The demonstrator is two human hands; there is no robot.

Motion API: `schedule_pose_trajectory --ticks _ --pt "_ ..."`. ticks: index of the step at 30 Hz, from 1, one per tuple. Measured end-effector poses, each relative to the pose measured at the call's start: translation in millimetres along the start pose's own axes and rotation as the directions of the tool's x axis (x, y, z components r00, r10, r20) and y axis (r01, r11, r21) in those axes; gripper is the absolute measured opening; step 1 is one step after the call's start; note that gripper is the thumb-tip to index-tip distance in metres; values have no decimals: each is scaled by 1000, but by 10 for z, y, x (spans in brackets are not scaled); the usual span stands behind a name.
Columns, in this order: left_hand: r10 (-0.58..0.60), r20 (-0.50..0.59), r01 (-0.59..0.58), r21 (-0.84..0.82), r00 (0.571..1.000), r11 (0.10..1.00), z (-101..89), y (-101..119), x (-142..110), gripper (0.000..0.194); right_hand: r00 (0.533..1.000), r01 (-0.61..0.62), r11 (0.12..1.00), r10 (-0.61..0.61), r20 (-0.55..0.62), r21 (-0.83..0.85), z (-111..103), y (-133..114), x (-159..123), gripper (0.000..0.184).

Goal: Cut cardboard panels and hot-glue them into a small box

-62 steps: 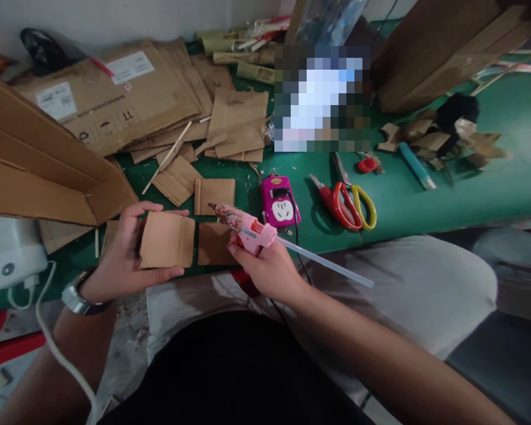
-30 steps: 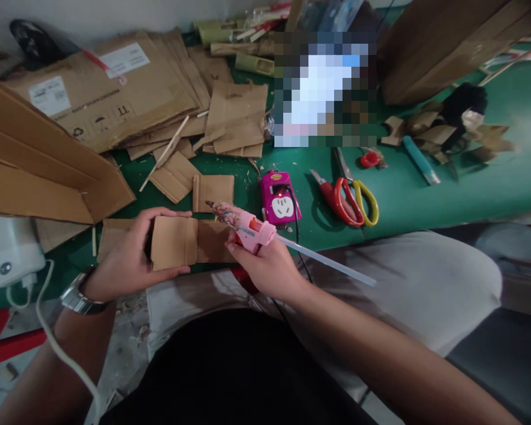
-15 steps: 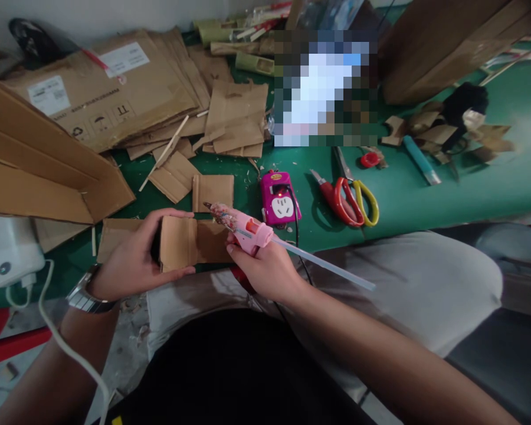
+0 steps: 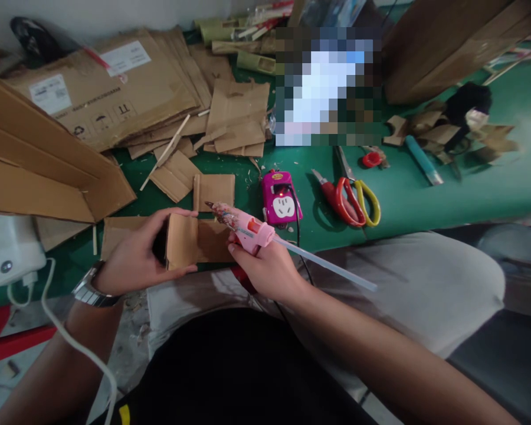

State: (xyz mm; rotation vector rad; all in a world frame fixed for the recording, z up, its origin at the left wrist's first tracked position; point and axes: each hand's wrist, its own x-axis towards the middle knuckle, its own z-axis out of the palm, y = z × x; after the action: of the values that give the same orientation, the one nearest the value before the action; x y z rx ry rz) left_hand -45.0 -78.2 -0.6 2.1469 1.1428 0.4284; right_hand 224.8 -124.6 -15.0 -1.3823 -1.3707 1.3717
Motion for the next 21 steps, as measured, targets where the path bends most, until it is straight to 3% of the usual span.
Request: schedule_pose_trajectory --ticks 10,21 --pt "66 -48 -66 -8 997 998 48 -66 -30 89 1000 3 1000 -3 -4 -12 0 -3 1 26" --pt "21 -7 -21 -20 1000 1000 10 -6 0 87 1000 -7 1000 7 -7 -11 -1 -20 -2 21"
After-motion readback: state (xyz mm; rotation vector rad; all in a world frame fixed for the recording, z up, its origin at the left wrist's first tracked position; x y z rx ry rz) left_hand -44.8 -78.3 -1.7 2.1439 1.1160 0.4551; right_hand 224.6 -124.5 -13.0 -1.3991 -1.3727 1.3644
